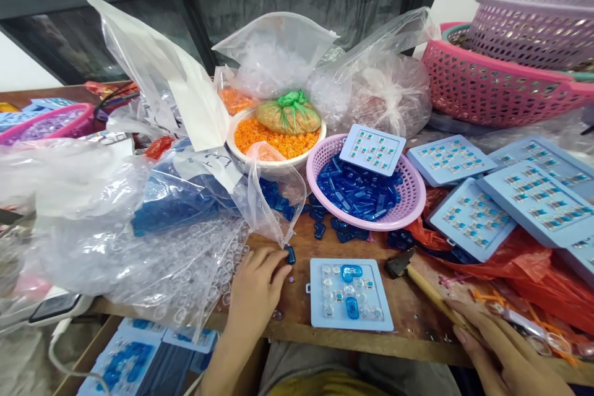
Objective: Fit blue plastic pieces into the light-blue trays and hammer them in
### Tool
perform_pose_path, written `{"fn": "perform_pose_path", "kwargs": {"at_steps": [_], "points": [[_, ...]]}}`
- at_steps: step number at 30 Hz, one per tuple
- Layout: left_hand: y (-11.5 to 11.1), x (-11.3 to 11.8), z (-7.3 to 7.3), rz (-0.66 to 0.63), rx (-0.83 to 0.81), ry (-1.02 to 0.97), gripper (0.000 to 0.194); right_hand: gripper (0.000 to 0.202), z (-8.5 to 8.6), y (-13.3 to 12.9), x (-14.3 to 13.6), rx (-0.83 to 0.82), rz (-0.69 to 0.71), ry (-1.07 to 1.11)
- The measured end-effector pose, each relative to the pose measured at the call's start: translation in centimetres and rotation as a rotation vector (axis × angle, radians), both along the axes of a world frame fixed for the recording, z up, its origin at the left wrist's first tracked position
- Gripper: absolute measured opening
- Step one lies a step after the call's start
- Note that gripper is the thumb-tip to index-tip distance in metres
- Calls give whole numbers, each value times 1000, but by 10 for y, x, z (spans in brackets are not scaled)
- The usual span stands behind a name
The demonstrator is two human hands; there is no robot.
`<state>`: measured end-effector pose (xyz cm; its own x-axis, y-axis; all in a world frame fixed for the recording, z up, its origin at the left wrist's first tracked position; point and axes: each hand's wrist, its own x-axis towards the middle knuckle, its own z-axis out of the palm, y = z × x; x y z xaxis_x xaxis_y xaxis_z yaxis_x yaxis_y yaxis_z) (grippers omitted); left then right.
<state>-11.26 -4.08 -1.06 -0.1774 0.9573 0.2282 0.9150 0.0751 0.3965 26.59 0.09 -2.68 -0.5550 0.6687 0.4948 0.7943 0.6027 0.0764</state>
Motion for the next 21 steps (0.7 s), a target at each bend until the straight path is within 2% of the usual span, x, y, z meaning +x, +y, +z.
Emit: {"fn": "perform_pose_path", "kwargs": {"at_steps": [4, 7, 14, 18, 21], "points": [[16, 9, 6, -6, -123, 68, 33, 35, 1, 1, 0, 20, 2, -8], [20, 8, 10, -9, -193, 84, 33, 35, -4, 1, 0, 13, -6, -14], [16, 9, 17, -22, -245, 115, 30, 39, -12, 0, -4, -24, -34, -2], [18, 8, 21, -31, -284, 182, 36, 37, -13, 3, -4, -42, -59, 16], [22, 7, 25, -64, -286, 209, 38, 35, -12, 8, -7, -21, -25, -21]]}}
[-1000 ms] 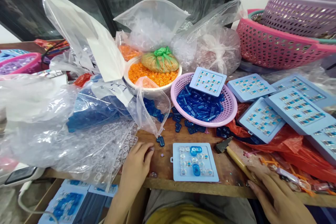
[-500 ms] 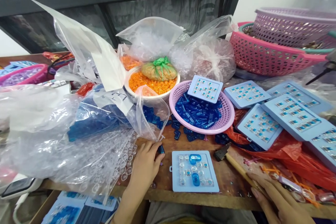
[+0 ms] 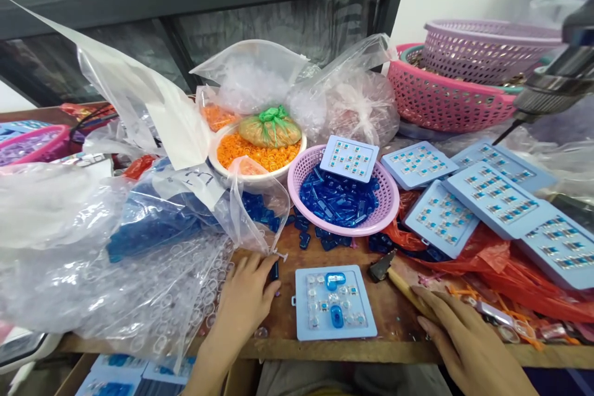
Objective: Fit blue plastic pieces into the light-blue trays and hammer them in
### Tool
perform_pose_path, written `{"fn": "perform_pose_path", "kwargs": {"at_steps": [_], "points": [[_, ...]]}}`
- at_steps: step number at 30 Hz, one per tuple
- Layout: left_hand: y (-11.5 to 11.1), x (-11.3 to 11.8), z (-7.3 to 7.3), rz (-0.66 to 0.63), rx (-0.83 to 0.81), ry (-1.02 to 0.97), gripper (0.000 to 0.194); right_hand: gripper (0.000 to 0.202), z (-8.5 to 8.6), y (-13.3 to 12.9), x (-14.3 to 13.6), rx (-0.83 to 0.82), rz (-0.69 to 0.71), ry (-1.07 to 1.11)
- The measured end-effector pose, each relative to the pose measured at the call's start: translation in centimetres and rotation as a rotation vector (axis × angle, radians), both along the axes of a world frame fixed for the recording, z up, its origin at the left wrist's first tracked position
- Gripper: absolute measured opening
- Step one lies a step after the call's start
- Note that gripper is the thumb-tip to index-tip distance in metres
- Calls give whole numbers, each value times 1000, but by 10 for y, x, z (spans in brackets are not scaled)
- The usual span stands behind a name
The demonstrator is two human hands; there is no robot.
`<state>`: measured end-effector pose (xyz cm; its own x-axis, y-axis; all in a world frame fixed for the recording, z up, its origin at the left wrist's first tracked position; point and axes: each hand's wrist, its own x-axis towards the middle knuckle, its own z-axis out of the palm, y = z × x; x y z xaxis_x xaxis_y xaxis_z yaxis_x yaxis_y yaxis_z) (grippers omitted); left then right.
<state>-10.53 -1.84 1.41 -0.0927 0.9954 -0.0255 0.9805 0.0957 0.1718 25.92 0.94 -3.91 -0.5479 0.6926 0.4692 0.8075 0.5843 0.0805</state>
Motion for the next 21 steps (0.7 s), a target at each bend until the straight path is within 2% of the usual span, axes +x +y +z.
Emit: {"fn": "perform_pose_path", "kwargs": {"at_steps": [3, 6, 8, 11, 14, 15, 16, 18, 20, 21], "points": [[10, 6, 2, -44, 90, -70, 29, 35, 5, 7, -12, 49, 29, -2], [26, 21, 4, -117, 241, -166, 27, 34, 19, 12, -30, 83, 89, 67], [37, 34, 8, -179, 366, -227, 25, 31, 35, 17, -42, 55, 155, 142], [50, 48, 15, -262, 518, -312, 21, 29, 66, 34, -59, -74, 245, 255], [53, 54, 18, -313, 536, -342, 21, 31, 98, 69, -84, -324, 275, 239], [51, 54, 17, -322, 524, -347, 21, 30, 106, 84, -95, -460, 213, 159], [49, 54, 15, -327, 511, -353, 22, 29, 111, 101, -107, -499, 186, 120], [41, 51, 10, -316, 489, -378, 23, 30, 114, 132, -132, -531, 159, 53], [31, 47, 4, -278, 483, -411, 22, 39, 108, 157, -153, -540, 130, -22], [26, 44, 2, -253, 486, -430, 22, 34, 103, 166, -159, -538, 128, -48]]}}
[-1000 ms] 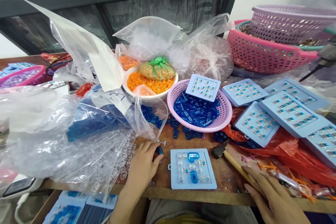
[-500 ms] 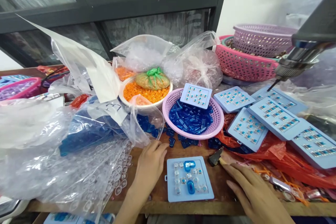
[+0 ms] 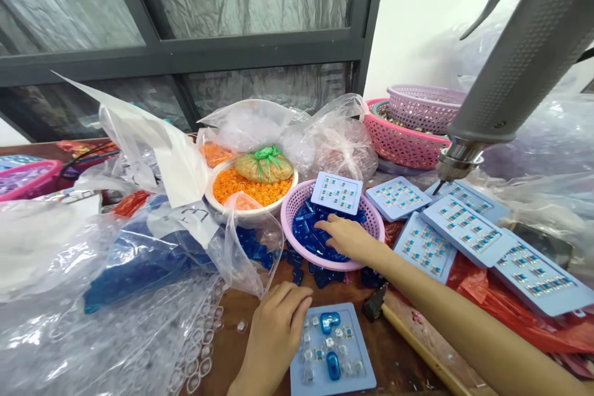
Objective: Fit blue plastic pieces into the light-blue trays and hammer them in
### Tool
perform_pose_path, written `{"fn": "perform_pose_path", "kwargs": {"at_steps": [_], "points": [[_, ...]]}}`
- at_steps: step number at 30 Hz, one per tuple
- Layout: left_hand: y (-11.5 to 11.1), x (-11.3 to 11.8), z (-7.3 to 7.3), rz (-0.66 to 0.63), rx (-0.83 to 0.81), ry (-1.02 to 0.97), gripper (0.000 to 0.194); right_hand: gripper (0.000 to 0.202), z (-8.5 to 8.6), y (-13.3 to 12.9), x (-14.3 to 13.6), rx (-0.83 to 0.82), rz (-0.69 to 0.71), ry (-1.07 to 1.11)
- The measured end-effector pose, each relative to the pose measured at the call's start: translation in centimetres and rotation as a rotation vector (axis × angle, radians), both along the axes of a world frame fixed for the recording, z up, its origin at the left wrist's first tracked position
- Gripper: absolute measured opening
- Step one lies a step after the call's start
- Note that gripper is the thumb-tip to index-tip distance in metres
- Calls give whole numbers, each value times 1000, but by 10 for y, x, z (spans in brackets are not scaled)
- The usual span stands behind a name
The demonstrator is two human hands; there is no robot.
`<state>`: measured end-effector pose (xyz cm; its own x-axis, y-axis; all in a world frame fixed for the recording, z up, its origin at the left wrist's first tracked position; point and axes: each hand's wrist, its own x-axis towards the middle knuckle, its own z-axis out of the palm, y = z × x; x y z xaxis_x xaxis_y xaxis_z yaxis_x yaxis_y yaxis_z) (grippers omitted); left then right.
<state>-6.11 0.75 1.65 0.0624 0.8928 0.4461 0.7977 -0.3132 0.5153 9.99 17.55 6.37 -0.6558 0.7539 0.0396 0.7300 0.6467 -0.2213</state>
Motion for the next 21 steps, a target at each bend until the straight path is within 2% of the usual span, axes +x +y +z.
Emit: {"fn": "perform_pose_path", "kwargs": {"at_steps": [3, 5, 8, 11, 13, 15, 17, 21], "points": [[-13, -8, -3, 74, 10, -82, 20, 14, -12, 8, -3, 49, 31, 26], [-20, -12, -3, 131, 14, -147, 19, 9, -15, -1, 8, 121, 40, 146], [-30, -14, -4, 175, -16, -231, 18, 14, -12, -38, 28, 273, 44, 423], [-40, -10, -4, 159, -41, -271, 18, 20, -16, -95, 39, 392, 107, 649], [-47, -5, -4, 123, -73, -256, 31, 16, -27, -132, 38, 418, 234, 736], [-52, 0, -6, 81, -145, -193, 49, 18, -44, -159, 34, 468, 291, 743], [-55, 4, -9, 50, -241, -106, 58, 21, -60, -174, 29, 507, 300, 749], [-56, 9, -14, 29, -357, 14, 56, 23, -81, -179, 23, 510, 256, 717]]}}
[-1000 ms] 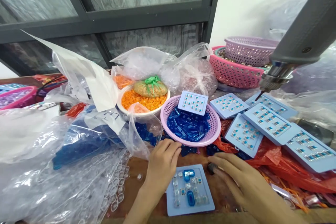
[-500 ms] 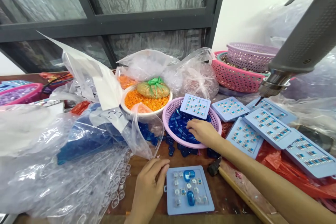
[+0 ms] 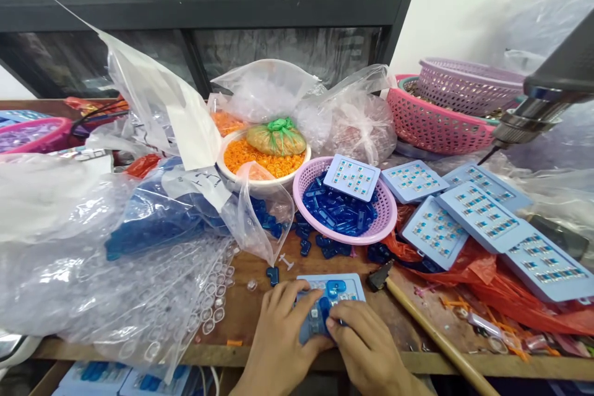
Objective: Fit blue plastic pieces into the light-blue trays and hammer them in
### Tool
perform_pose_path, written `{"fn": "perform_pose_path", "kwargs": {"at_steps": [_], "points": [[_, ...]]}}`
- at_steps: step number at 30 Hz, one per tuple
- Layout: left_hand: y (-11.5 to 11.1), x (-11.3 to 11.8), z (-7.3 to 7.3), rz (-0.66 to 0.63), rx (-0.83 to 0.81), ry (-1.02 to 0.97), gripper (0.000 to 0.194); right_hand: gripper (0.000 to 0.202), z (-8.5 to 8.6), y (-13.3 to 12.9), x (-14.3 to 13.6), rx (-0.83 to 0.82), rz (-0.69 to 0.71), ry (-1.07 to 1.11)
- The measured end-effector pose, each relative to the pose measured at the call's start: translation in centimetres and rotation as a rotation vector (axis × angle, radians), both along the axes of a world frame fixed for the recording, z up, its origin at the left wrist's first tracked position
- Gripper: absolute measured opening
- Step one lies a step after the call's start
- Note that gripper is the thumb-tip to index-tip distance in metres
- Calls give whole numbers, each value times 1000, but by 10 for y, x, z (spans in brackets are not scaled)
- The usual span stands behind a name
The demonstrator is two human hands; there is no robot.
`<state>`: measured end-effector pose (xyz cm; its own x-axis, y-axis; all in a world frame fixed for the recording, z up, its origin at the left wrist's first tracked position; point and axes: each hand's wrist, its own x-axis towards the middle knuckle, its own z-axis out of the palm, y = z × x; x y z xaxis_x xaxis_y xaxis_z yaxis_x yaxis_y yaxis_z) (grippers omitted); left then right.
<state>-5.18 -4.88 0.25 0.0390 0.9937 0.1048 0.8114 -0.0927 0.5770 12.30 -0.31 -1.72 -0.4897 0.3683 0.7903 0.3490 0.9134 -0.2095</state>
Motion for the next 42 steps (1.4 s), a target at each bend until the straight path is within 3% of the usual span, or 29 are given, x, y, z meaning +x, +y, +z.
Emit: {"fn": "perform_pose_path", "kwargs": {"at_steps": [9, 17, 22, 27, 42], "points": [[3, 1, 7, -50, -153, 33, 59, 25, -5, -5, 15, 2, -63, -128], [10, 1, 14, -80, -223, -26, 53, 22, -19, -9, 12, -23, -82, 24], [16, 1, 19, -96, -220, 72, 49, 27, -17, -8, 10, -7, -113, -98], [19, 5, 24, -92, -212, 146, 53, 25, -17, -8, 11, -68, -98, -63], [26, 5, 24, -69, -219, 147, 54, 30, -11, -6, 12, -75, -84, -190]]}}
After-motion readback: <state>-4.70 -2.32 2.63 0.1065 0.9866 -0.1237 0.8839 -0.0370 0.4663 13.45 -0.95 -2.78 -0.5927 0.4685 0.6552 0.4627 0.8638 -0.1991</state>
